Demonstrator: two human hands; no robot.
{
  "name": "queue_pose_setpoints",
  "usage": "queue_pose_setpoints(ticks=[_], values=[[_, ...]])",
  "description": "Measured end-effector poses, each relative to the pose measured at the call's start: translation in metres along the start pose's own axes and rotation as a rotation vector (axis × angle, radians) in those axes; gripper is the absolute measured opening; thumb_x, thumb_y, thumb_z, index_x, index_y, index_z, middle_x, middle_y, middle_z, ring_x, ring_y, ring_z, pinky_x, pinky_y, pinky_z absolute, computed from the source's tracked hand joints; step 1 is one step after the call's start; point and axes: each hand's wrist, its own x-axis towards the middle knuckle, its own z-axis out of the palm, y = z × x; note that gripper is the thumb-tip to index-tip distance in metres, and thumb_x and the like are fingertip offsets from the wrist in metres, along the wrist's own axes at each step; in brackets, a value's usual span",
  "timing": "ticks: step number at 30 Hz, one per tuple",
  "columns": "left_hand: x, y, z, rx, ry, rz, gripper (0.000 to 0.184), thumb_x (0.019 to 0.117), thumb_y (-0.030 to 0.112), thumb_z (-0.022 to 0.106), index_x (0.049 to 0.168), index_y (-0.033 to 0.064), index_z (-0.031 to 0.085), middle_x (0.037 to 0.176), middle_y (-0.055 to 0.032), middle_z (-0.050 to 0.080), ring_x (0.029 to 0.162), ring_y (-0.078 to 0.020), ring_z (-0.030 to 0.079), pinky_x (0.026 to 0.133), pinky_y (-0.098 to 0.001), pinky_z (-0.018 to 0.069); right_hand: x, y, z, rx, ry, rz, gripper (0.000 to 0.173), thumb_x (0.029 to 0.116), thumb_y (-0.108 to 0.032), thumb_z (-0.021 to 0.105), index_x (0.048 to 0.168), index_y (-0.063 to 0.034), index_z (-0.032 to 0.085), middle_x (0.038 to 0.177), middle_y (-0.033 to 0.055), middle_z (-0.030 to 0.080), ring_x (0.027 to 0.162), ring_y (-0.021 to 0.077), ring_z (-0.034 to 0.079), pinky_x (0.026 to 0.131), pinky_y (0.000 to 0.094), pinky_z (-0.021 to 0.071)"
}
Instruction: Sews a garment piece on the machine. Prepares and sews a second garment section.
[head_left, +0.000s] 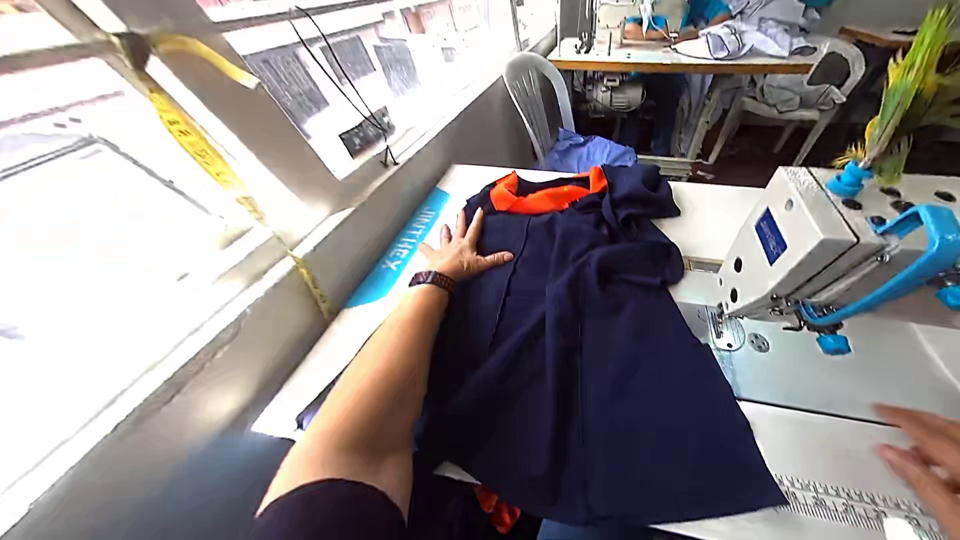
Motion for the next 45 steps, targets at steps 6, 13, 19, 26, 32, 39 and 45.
queue_pose_setpoints(ticks=[6,13,19,26,32,39,45], values=[[-0.073,0.042,0.007,-0.244,-0.316,0.411,0.053,0.086,0.015,0.078,0.133,-0.0031,0.061,0.117,-0.028,0.068,0.112,-0.0435,0.065,0.098,-0.0643,0.0484,0.141,-0.116,0.105,0.168,0.25,-0.374,0.045,0.0992,-0.026,0.062,0.133,0.0036,0.064,0.147,0.0246,0.055,0.081,0.0284,0.073,0.067,0.043,0.0607],[-0.1,0.043,-0.059,0.0,-0.558,0.362,0.032,0.0935,0.008,0.066,0.123,-0.0053,0.065,0.116,-0.029,0.068,0.113,-0.0466,0.063,0.097,-0.0656,0.0459,0.244,-0.205,0.111,0.201,-0.275,0.01,0.04,0.0966,-0.005,0.055,0.135,0.0055,0.06,0.134,0.0272,0.06,0.127,0.04,0.058,0.107,0.0537,0.0443],[-0.063,0.072,-0.19,-0.679,0.913,0.51,0.036,0.0894,0.0,0.065,0.124,-0.0079,0.06,0.115,-0.0164,0.068,0.107,-0.0186,0.066,0.097,-0.0393,0.0532,0.268,-0.268,0.004,0.781,0.682,-0.554,0.023,0.0944,-0.003,0.065,0.114,0.0093,0.065,0.117,0.021,0.065,0.105,0.0199,0.066,0.091,0.0325,0.0558],[-0.088,-0.018,-0.137,-0.663,0.4,0.266,0.032,0.0972,0.0,0.061,0.126,-0.0115,0.053,0.111,-0.0136,0.063,0.099,-0.0118,0.059,0.093,-0.032,0.0495,0.234,-0.243,0.005,0.586,0.505,-0.695,0.007,0.0857,0.006,0.066,0.092,0.0046,0.069,0.096,0.0165,0.069,0.092,0.0238,0.069,0.082,0.041,0.0565],[-0.092,-0.045,-0.086,-0.032,-0.078,0.333,0.017,0.0963,-0.005,0.06,0.095,-0.0033,0.077,0.099,-0.0246,0.074,0.1,-0.0441,0.07,0.094,-0.0649,0.0491,0.145,-0.124,0.107,0.443,-0.059,-0.595,0.02,0.0804,0.016,0.053,0.079,0.0069,0.071,0.106,0.02,0.074,0.107,0.0309,0.071,0.094,0.0432,0.0552],[-0.082,0.073,-0.002,0.048,-0.294,0.628,0.075,0.0937,0.059,0.064,0.154,0.0171,0.048,0.162,-0.0188,0.039,0.151,-0.0413,0.031,0.117,-0.0665,0.0269,0.079,-0.067,0.075,0.603,-0.163,-0.768,0.016,0.0804,0.003,0.057,0.066,-0.0023,0.062,0.09,0.0107,0.073,0.094,0.0173,0.071,0.085,0.0273,0.0566],[-0.129,0.098,0.024,0.054,-0.316,0.851,0.072,0.0931,0.077,0.041,0.134,0.0254,0.07,0.129,-0.0175,0.065,0.118,-0.0396,0.059,0.09,-0.061,0.0472,0.007,-0.025,-0.024,0.218,-0.683,-0.429,0.02,0.0883,0.009,0.06,0.097,0.0011,0.077,0.116,0.0196,0.073,0.102,0.0378,0.073,0.084,0.0574,0.0578]])
